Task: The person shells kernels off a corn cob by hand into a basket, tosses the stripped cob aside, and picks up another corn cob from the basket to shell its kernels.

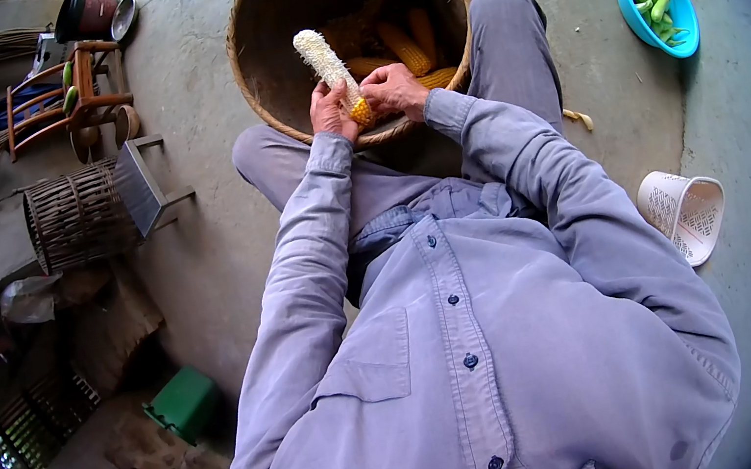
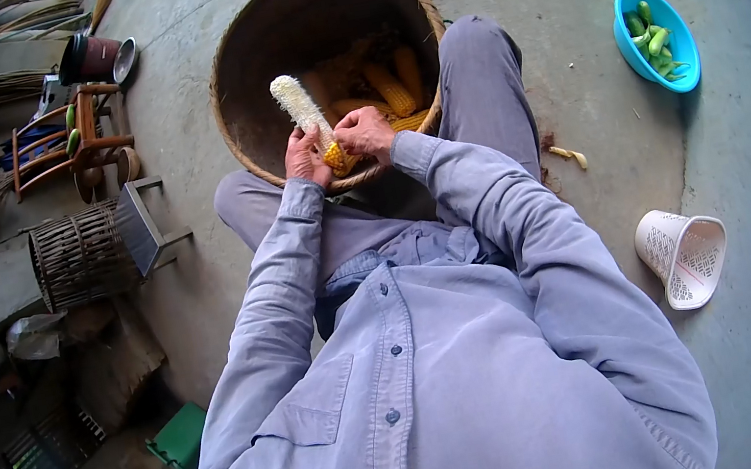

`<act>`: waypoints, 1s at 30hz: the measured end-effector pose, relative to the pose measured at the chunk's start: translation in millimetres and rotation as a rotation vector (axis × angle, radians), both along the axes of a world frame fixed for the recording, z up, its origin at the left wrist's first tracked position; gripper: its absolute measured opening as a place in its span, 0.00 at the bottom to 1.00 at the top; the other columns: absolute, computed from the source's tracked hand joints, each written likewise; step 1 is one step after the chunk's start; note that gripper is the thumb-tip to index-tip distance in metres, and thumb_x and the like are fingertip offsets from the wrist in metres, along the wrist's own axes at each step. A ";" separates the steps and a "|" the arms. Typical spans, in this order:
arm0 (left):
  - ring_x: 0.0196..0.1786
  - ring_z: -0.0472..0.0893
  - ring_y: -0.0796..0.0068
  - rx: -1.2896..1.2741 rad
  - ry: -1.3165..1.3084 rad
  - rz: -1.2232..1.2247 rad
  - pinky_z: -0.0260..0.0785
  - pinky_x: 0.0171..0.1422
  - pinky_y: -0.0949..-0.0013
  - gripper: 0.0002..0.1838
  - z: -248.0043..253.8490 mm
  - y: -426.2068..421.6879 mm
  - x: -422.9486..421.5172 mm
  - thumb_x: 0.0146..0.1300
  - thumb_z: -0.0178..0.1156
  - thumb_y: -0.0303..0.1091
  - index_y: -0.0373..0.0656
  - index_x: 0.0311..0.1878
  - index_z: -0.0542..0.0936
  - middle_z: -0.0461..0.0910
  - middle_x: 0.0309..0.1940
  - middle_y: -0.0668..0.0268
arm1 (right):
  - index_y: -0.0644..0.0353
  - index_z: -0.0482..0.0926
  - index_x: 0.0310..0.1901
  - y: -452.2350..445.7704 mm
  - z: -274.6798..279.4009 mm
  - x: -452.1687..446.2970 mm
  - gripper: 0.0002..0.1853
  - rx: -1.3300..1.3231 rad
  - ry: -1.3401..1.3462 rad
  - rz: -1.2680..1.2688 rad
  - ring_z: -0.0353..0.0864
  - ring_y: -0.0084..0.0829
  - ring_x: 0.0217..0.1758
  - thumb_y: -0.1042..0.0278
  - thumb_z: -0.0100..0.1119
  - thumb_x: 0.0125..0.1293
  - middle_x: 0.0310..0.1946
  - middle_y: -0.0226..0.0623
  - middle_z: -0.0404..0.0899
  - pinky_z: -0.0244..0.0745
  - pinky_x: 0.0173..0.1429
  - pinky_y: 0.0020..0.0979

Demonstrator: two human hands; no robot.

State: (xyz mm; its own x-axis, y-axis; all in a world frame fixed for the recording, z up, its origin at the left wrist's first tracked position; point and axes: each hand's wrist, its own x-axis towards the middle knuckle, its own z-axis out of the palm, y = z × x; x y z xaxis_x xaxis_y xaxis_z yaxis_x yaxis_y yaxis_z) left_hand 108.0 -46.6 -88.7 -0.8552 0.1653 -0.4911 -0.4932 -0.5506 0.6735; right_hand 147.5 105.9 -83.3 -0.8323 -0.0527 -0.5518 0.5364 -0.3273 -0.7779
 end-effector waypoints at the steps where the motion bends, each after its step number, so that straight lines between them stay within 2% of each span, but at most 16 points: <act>1: 0.49 0.79 0.60 0.002 0.008 -0.005 0.75 0.55 0.55 0.24 0.1 0.4 0.0 0.62 0.62 0.25 0.38 0.61 0.68 0.78 0.48 0.58 | 0.65 0.81 0.38 1.2 0.0 0.5 0.09 -0.020 -0.017 -0.005 0.82 0.25 0.32 0.70 0.64 0.59 0.31 0.35 0.82 0.80 0.36 0.27; 5: 0.49 0.80 0.60 0.070 -0.048 -0.038 0.76 0.55 0.55 0.21 7.0 -2.8 1.2 0.65 0.60 0.27 0.38 0.60 0.69 0.78 0.48 0.58 | 0.64 0.81 0.38 -0.2 -5.6 -1.5 0.08 -0.034 -0.034 -0.059 0.81 0.25 0.31 0.70 0.63 0.59 0.31 0.34 0.81 0.80 0.34 0.27; 8: 0.49 0.80 0.60 0.064 -0.058 -0.024 0.76 0.55 0.54 0.20 8.6 -1.7 1.1 0.66 0.60 0.28 0.39 0.60 0.69 0.78 0.48 0.58 | 0.63 0.81 0.38 -2.5 15.5 -0.4 0.10 0.010 -0.042 -0.098 0.81 0.25 0.31 0.67 0.64 0.59 0.31 0.34 0.81 0.80 0.34 0.28; 11: 0.49 0.79 0.61 0.061 -0.058 -0.014 0.76 0.55 0.54 0.19 0.7 -1.9 -1.5 0.66 0.60 0.28 0.39 0.59 0.70 0.78 0.48 0.58 | 0.62 0.82 0.38 -1.5 18.0 1.2 0.12 0.093 0.063 0.028 0.82 0.25 0.32 0.63 0.66 0.58 0.33 0.34 0.82 0.79 0.34 0.29; 14: 0.49 0.79 0.60 0.032 -0.043 -0.018 0.75 0.56 0.53 0.19 1.3 -2.1 -1.6 0.66 0.59 0.28 0.39 0.59 0.70 0.78 0.48 0.58 | 0.62 0.82 0.38 -3.3 -3.0 0.4 0.14 0.131 0.116 0.055 0.81 0.24 0.31 0.60 0.68 0.58 0.32 0.35 0.82 0.78 0.33 0.28; 17: 0.49 0.79 0.60 0.030 -0.036 -0.042 0.75 0.56 0.53 0.19 5.6 -1.2 1.0 0.67 0.58 0.28 0.39 0.59 0.69 0.78 0.48 0.58 | 0.63 0.82 0.39 0.6 3.2 1.0 0.14 -0.021 -0.005 0.024 0.80 0.23 0.30 0.61 0.68 0.58 0.30 0.35 0.82 0.78 0.33 0.27; 23: 0.49 0.79 0.60 0.076 -0.100 -0.045 0.75 0.55 0.52 0.17 19.6 0.6 4.7 0.69 0.57 0.30 0.39 0.59 0.70 0.78 0.48 0.58 | 0.63 0.82 0.38 -5.5 -6.0 -3.9 0.13 -0.013 -0.018 -0.046 0.80 0.23 0.29 0.62 0.67 0.59 0.30 0.36 0.82 0.78 0.33 0.26; 26: 0.49 0.79 0.59 0.069 -0.094 -0.021 0.75 0.56 0.51 0.16 5.8 -1.5 -0.4 0.69 0.56 0.30 0.39 0.58 0.70 0.78 0.48 0.58 | 0.65 0.82 0.39 -3.9 22.7 3.2 0.13 0.129 0.086 0.024 0.79 0.23 0.27 0.63 0.64 0.61 0.30 0.36 0.82 0.77 0.31 0.25; 30: 0.49 0.79 0.59 0.062 -0.099 -0.028 0.75 0.57 0.50 0.16 2.7 -3.9 -2.1 0.69 0.56 0.29 0.39 0.59 0.70 0.78 0.48 0.58 | 0.67 0.82 0.40 -2.8 10.1 3.5 0.14 0.088 0.133 0.066 0.78 0.23 0.26 0.63 0.63 0.62 0.29 0.35 0.82 0.76 0.30 0.24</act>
State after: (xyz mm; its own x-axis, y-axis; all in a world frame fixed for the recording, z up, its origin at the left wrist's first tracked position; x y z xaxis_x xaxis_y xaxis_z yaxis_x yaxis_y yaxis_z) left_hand 105.9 -50.5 -86.0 -0.7977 0.2214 -0.5610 -0.5715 -0.5743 0.5861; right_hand 151.1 103.1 -73.2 -0.8945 -0.0656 -0.4423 0.4452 -0.2227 -0.8673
